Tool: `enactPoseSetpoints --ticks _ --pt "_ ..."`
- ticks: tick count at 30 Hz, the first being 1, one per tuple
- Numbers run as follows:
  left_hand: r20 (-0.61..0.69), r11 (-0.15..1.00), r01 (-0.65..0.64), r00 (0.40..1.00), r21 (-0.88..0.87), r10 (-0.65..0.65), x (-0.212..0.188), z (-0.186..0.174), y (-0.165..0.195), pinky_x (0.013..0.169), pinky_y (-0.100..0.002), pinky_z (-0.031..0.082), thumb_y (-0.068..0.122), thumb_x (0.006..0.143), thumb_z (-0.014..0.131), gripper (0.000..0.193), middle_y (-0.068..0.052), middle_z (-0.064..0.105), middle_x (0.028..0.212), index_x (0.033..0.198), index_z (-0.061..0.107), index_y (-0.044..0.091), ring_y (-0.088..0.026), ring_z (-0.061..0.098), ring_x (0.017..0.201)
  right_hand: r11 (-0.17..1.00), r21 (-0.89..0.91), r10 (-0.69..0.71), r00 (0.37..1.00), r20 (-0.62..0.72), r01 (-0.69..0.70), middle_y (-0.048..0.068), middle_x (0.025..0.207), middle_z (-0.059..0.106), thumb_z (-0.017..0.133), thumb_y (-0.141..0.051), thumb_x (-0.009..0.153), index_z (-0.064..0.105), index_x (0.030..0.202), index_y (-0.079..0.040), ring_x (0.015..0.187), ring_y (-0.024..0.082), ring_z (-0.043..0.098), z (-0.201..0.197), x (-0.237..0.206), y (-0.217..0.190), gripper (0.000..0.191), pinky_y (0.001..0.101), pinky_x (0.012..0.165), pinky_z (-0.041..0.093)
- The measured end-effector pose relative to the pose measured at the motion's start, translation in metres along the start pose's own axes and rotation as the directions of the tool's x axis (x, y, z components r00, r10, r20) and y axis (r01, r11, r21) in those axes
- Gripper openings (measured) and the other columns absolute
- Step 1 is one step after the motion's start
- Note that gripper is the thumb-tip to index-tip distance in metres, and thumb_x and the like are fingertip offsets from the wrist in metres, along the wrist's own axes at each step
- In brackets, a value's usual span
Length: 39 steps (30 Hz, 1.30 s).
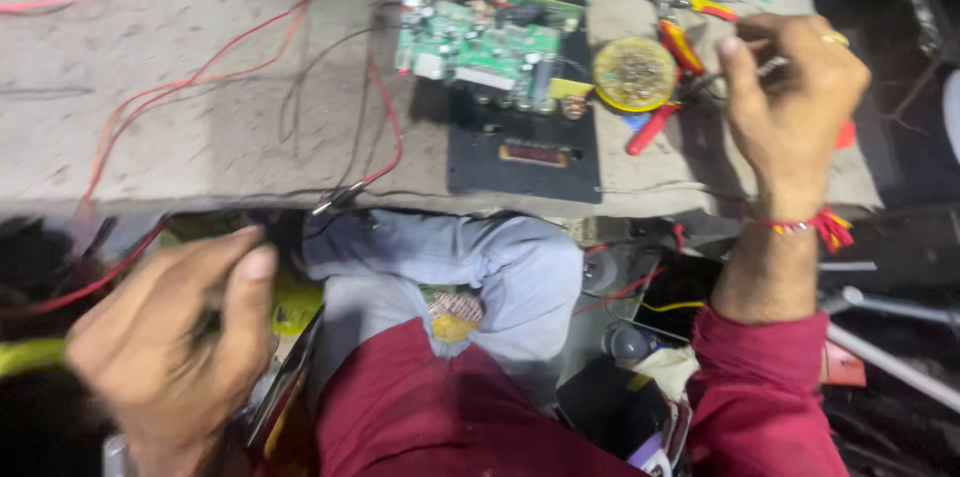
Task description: The person solders wires to a circuit board using a soldering iron and solder, then uses pliers to adjust connections. They test the board by connecting a power source, causing an LED to light up, and continue soldering additional points.
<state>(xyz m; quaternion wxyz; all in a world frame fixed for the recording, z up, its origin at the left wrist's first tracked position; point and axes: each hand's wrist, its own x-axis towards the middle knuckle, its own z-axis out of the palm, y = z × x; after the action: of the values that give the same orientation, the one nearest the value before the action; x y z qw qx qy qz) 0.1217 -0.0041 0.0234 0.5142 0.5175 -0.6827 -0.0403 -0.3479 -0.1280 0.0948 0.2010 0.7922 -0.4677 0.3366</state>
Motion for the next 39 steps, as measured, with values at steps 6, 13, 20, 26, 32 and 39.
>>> enactPoseSetpoints --ticks 6,13,20,26,32,39 --pt "-0.009 0.996 -0.001 1.0 -0.088 0.0 -0.006 0.002 0.001 0.077 -0.03 0.058 -0.001 0.1 0.079 0.016 -0.014 0.074 0.103 0.113 0.07 -0.002 -0.025 0.075 0.09 0.824 0.534 0.365 0.899 -0.244 -0.189 0.013 0.108 0.067 0.071 -0.004 0.115 0.069 0.124 0.005 0.084 0.017 0.062 0.033 -0.025 -0.064 0.013 0.0249 0.076 0.05" --pt "-0.01 0.997 0.006 1.0 -0.071 -0.007 -0.002 0.018 0.001 0.072 -0.035 0.055 0.013 0.088 0.09 0.054 -0.017 0.066 0.121 0.132 0.061 0.001 -0.028 0.068 0.089 0.934 0.267 -0.229 0.971 -0.063 0.238 0.008 0.102 0.07 0.087 0.005 0.084 0.068 0.099 -0.004 0.086 0.028 0.072 0.044 -0.035 -0.202 0.026 0.0376 0.074 0.054" --pt "-0.01 0.992 0.092 0.996 -0.088 -0.093 -0.009 0.02 0.004 0.072 -0.031 0.056 0.008 0.092 0.088 0.051 -0.017 0.066 0.124 0.135 0.061 0.002 -0.022 0.068 0.085 0.88 0.353 -0.331 0.943 -0.026 0.319 0.009 0.11 0.071 0.091 0.001 0.084 0.071 0.109 -0.003 0.086 0.023 0.068 0.052 0.011 -0.254 0.033 0.0343 0.071 0.053" --pt "-0.067 0.996 0.05 0.996 -0.074 -0.055 -0.002 0.018 0.013 0.068 -0.031 0.055 0.003 0.084 0.085 0.04 -0.023 0.067 0.113 0.119 0.067 -0.004 -0.018 0.065 0.074 0.976 0.16 -0.126 0.981 -0.146 0.149 0.012 0.1 0.071 0.08 0.006 0.085 0.066 0.102 0.0 0.083 0.026 0.07 0.01 0.002 -0.19 0.022 0.0358 0.072 0.054" --pt "-0.064 0.967 -0.239 0.968 0.087 0.245 0.01 0.016 0.01 0.08 -0.028 0.057 0.005 0.099 0.084 0.03 -0.011 0.069 0.116 0.127 0.07 0.004 -0.02 0.07 0.092 0.981 -0.164 0.094 0.991 -0.091 -0.108 0.013 0.088 0.072 0.079 -0.004 0.101 0.076 0.105 -0.002 0.074 0.024 0.067 -0.009 0.045 -0.082 0.006 0.0351 0.065 0.05" --pt "0.001 0.925 -0.358 0.933 0.13 0.361 0.015 0.029 0.009 0.079 -0.031 0.055 -0.003 0.099 0.082 0.028 -0.015 0.067 0.114 0.124 0.07 0.003 -0.024 0.068 0.092 0.967 -0.007 0.252 0.966 -0.061 -0.253 0.008 0.075 0.071 0.076 -0.014 0.103 0.072 0.099 -0.006 0.068 0.019 0.072 -0.019 0.024 -0.026 0.01 0.0349 0.063 0.052"
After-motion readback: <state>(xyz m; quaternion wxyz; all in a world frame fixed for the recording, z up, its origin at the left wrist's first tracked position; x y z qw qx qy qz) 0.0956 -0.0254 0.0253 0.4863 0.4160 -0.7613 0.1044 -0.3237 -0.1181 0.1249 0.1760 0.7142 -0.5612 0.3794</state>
